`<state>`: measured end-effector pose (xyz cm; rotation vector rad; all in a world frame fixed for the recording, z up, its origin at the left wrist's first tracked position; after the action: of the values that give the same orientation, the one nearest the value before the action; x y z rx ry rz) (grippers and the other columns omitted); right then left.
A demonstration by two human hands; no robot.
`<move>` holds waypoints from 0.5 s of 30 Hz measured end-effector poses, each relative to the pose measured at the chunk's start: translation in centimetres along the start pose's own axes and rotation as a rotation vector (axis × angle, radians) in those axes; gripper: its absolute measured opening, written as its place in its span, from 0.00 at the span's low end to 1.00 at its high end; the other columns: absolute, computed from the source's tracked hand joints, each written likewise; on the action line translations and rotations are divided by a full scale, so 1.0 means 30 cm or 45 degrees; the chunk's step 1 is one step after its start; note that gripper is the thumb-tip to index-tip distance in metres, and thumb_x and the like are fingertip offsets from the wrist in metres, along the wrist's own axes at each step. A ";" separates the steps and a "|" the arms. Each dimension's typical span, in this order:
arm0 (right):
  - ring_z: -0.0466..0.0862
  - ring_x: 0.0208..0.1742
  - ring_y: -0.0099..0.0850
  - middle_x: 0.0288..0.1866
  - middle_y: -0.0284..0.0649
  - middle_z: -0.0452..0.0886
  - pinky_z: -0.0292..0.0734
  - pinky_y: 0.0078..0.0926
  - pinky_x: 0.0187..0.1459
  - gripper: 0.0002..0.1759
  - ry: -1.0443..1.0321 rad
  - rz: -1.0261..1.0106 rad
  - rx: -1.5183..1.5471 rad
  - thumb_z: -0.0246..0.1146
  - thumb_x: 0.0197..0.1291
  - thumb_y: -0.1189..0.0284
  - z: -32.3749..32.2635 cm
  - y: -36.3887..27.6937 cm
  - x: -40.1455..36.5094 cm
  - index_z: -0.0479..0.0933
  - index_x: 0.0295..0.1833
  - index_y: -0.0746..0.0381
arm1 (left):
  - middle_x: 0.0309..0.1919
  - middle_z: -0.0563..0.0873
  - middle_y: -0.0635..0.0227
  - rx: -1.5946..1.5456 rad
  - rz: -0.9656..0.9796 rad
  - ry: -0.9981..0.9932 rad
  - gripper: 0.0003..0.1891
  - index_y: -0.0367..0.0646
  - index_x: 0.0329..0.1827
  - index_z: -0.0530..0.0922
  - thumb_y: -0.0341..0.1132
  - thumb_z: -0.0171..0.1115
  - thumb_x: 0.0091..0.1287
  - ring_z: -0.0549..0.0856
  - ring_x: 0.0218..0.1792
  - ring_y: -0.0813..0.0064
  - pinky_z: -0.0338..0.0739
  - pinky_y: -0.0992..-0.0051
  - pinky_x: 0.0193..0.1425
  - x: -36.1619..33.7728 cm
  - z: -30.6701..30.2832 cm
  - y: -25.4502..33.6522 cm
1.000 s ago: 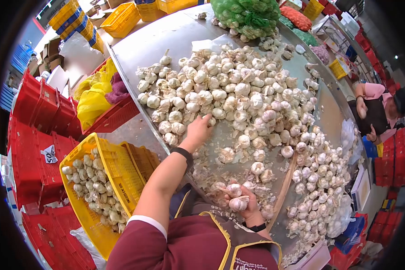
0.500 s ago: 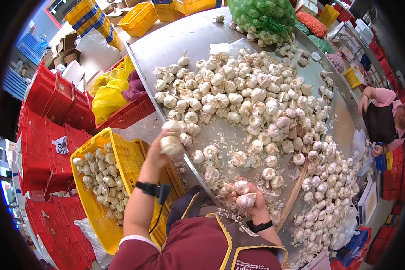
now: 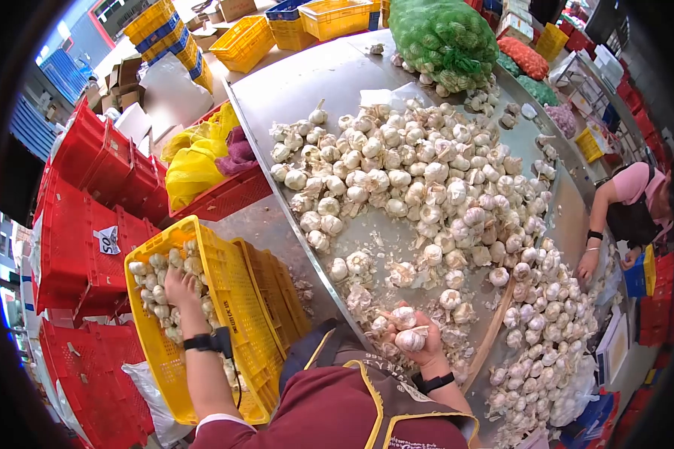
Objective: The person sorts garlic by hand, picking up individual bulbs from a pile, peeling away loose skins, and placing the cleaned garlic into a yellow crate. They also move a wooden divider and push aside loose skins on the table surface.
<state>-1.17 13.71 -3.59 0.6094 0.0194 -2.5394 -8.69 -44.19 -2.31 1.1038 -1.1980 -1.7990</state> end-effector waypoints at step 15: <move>0.83 0.53 0.51 0.62 0.52 0.77 0.80 0.46 0.52 0.30 0.143 -0.203 -0.080 0.51 0.70 0.54 -0.020 -0.024 -0.039 0.65 0.70 0.60 | 0.34 0.87 0.55 1.758 1.033 -1.562 0.25 0.38 0.43 0.80 0.52 0.66 0.55 0.86 0.37 0.52 0.80 0.59 0.42 -0.862 1.235 -0.567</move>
<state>-0.39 14.98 -3.69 0.7514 0.1937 -2.6422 -34.02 -3.12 -3.61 -0.2780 -3.1855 -0.6623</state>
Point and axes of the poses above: each hand's wrist, its own x-axis towards the middle knuckle, its own z-axis out of the palm, y = z × x, the point moved 5 cm from there along x, towards the middle knuckle
